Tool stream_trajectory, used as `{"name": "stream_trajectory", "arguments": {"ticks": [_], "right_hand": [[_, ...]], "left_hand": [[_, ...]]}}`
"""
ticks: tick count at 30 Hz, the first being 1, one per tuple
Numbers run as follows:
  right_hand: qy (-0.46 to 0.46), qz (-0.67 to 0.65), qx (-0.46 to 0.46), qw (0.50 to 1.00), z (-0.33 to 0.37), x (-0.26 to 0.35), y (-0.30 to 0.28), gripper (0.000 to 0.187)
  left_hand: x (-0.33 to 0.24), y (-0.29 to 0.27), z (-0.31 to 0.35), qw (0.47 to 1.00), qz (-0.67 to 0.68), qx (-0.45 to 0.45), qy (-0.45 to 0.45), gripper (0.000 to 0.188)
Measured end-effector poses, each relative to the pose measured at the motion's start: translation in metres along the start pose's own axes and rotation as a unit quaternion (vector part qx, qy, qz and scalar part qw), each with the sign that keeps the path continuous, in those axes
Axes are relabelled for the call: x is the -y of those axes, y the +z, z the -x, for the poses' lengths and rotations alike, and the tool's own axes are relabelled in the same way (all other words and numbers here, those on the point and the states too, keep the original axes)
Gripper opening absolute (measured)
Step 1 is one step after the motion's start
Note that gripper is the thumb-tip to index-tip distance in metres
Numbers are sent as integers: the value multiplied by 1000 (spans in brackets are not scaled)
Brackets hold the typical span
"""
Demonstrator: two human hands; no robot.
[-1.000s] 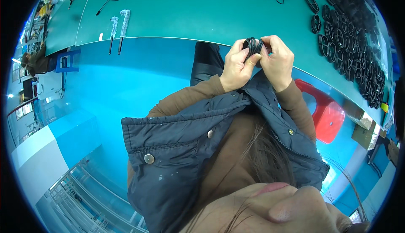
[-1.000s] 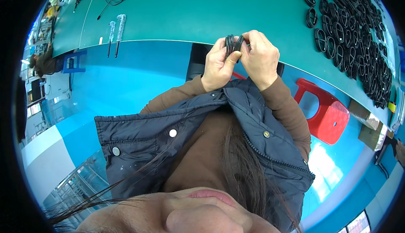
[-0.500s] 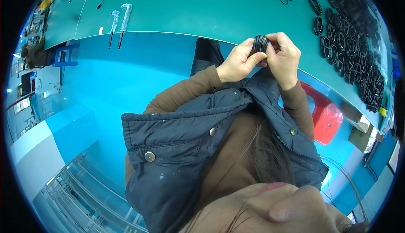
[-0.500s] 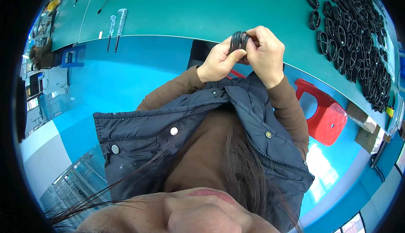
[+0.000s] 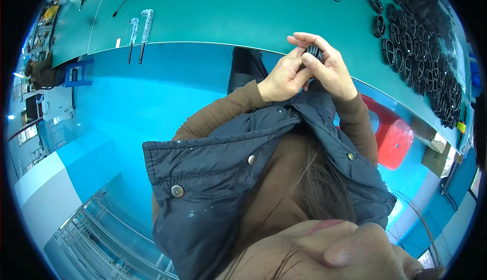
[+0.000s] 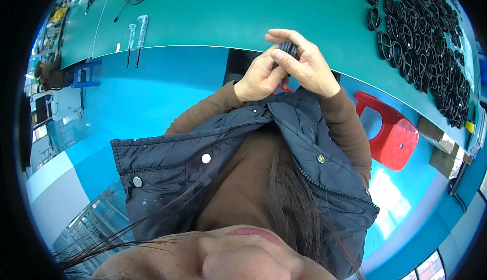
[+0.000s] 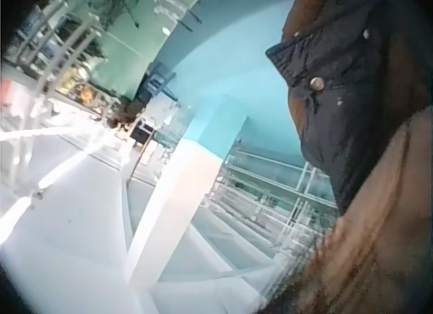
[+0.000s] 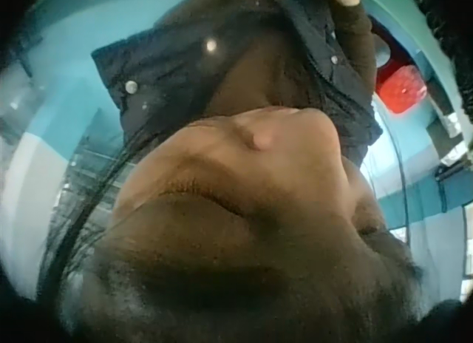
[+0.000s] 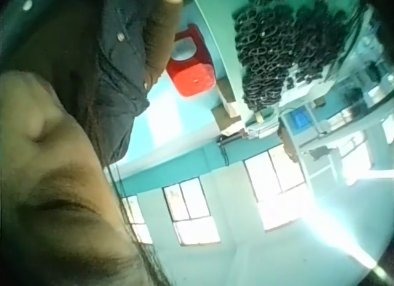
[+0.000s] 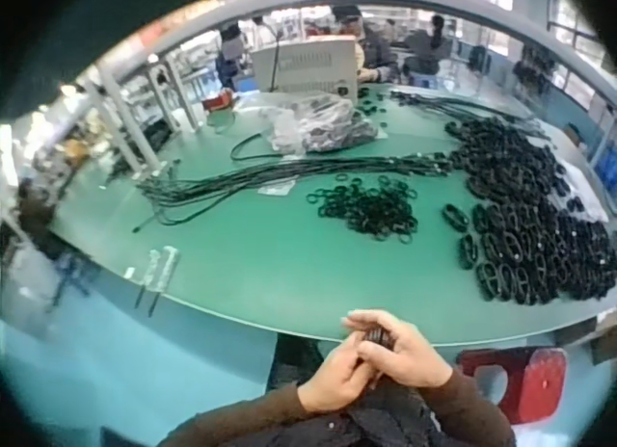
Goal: The person coils individual cables by hand, secures each coiled cable with a rubber band, and places the bundled cables into a pile on the table.
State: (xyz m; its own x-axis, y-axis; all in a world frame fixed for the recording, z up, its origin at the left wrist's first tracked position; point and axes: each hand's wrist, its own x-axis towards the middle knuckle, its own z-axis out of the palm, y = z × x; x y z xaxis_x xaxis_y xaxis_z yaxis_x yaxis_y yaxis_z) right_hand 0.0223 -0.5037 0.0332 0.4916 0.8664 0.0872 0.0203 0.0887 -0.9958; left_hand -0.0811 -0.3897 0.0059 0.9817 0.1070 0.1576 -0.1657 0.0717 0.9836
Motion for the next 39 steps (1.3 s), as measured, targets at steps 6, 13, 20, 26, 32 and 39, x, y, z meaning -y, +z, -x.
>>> {"name": "stream_trajectory", "arguments": {"ticks": [6,13,20,26,32,39], "right_hand": [[-83,135,62,985,0,-11,-7,35],[-13,106,84,991,3,-7,-13,32],[-82,115,12,990,5,-10,-23,45],[-231,398,-58,886,5,-8,-22,51],[-205,391,-123,889,9,-26,-18,46],[-105,176,-4,979,2,-22,-22,40]], "left_hand": [[-1,1,6,999,24,-1,-25,9],[1,0,7,997,31,27,-61,13],[-7,-7,0,989,85,42,-115,13],[-18,-4,-2,982,66,62,-163,13],[-2,-9,-1,983,54,81,-156,15],[9,-10,3,995,15,54,-80,13]]}}
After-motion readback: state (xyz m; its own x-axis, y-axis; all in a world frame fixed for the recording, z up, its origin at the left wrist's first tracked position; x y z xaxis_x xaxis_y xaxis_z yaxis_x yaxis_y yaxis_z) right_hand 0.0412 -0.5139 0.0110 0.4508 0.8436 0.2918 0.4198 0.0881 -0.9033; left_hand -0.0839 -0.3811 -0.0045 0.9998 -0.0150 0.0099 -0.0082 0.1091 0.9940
